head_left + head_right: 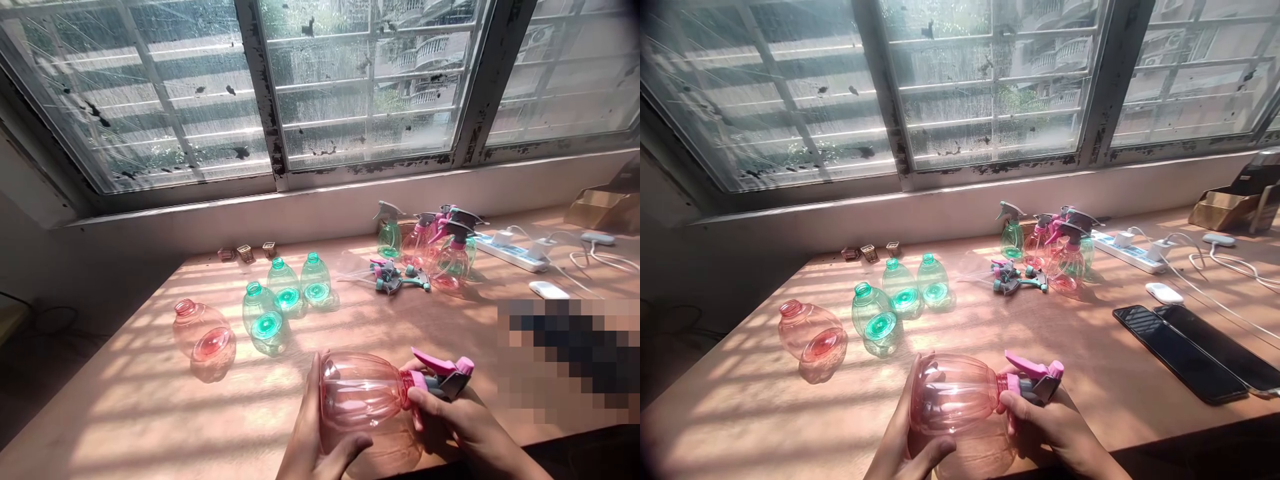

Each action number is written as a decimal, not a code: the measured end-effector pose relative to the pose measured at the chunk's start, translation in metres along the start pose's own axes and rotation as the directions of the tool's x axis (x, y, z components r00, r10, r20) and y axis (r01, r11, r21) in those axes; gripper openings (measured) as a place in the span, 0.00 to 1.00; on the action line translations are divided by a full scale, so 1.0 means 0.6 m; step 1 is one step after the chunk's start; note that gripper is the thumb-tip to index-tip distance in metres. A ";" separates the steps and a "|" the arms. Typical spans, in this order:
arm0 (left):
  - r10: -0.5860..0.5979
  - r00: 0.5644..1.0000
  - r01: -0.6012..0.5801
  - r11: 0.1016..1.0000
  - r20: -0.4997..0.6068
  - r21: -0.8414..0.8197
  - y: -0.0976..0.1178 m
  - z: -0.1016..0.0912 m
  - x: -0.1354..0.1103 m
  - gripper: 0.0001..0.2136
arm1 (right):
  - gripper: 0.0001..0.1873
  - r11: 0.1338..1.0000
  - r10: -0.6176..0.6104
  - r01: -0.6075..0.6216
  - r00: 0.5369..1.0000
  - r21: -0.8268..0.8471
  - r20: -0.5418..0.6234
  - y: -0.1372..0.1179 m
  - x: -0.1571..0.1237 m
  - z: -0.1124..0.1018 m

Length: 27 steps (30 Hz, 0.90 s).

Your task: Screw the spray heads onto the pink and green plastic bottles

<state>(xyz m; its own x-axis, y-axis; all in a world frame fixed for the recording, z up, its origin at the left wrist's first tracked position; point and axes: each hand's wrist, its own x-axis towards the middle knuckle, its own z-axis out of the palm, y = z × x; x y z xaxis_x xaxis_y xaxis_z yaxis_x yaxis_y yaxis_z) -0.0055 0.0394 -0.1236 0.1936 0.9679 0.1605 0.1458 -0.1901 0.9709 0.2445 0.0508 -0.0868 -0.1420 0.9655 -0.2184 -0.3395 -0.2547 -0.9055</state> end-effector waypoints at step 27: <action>0.074 0.997 -0.070 0.993 -0.036 0.099 0.007 0.006 0.002 0.44 | 0.25 0.998 0.007 -0.005 1.000 0.058 -0.027 0.009 0.004 -0.003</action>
<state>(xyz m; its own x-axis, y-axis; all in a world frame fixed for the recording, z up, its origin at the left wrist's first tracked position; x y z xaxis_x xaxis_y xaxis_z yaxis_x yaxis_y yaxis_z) -0.0012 0.0392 -0.1201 0.1691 0.9564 0.2382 0.2276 -0.2731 0.9347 0.2439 0.0520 -0.0928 -0.1195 0.9648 -0.2343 -0.3916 -0.2627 -0.8818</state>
